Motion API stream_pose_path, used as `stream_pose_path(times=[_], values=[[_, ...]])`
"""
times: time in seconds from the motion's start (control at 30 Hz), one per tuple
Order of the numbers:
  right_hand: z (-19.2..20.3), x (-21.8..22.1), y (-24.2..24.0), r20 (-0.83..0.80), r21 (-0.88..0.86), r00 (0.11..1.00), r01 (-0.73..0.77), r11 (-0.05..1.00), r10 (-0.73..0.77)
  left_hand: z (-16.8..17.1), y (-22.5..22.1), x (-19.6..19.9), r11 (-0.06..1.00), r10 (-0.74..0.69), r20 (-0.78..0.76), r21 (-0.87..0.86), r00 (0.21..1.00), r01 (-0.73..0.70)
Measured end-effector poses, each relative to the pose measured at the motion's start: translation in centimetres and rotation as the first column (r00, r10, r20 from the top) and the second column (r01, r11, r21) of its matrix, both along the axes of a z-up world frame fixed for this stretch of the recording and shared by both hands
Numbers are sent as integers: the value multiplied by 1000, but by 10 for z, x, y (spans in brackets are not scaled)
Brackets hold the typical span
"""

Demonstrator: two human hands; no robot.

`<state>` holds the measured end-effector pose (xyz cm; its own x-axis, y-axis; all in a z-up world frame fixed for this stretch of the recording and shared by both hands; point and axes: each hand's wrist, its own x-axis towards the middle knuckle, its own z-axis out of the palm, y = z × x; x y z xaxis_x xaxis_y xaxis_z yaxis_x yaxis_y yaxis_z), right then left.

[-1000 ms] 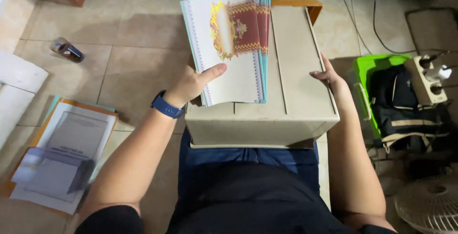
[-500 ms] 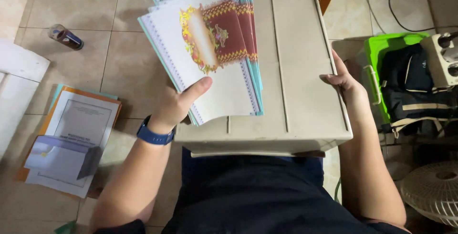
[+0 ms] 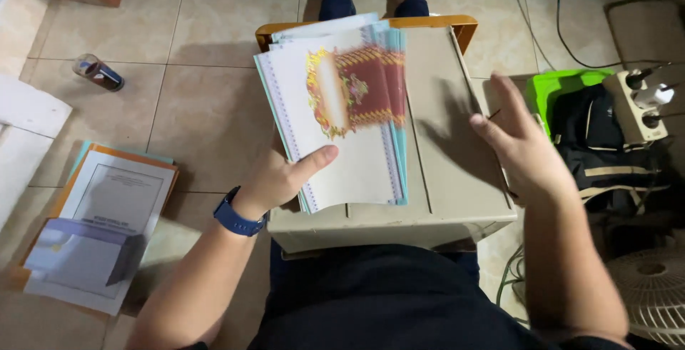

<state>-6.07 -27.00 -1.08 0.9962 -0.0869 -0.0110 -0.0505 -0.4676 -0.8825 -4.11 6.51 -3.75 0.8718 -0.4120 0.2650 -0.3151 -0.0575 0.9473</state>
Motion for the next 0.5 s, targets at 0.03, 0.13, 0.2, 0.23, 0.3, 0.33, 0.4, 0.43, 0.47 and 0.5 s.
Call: stream_pose_path(times=[0.03,0.13,0.2,0.23,0.3,0.33,0.4,0.43,0.47,0.5], values=[[3,7,-2,0,0,1000,-5,1000,5,1,0,-2,1000,5,0,0,1000,-5],[8,20,3,217,263,849,-526,809,482,9,-6,-7,992,22,213,117,977,-47],[5,18,20,153,118,793,-607,786,589,11,-17,-13,980,132,211,116,969,-159],[7,15,27,158,113,792,-607,786,589,22,-21,-13,981,132,218,114,967,-160],[11,7,42,85,-74,913,-393,917,398,41,-28,-15,968,174,272,131,946,-216],[5,7,43,82,-78,910,-400,913,406,41,-29,-20,967,183,271,126,945,-223],[-7,9,45,34,22,955,-296,955,296,42,-31,-30,938,207,97,263,973,-226],[-8,2,48,36,15,952,-306,952,305,30,-27,-30,937,218,100,258,971,-236],[-9,-3,52,70,41,928,-368,929,365,19,-22,-28,961,153,172,202,973,-187],[-10,-8,55,106,64,901,-429,901,421,8,-18,-25,980,91,248,151,964,-131]])
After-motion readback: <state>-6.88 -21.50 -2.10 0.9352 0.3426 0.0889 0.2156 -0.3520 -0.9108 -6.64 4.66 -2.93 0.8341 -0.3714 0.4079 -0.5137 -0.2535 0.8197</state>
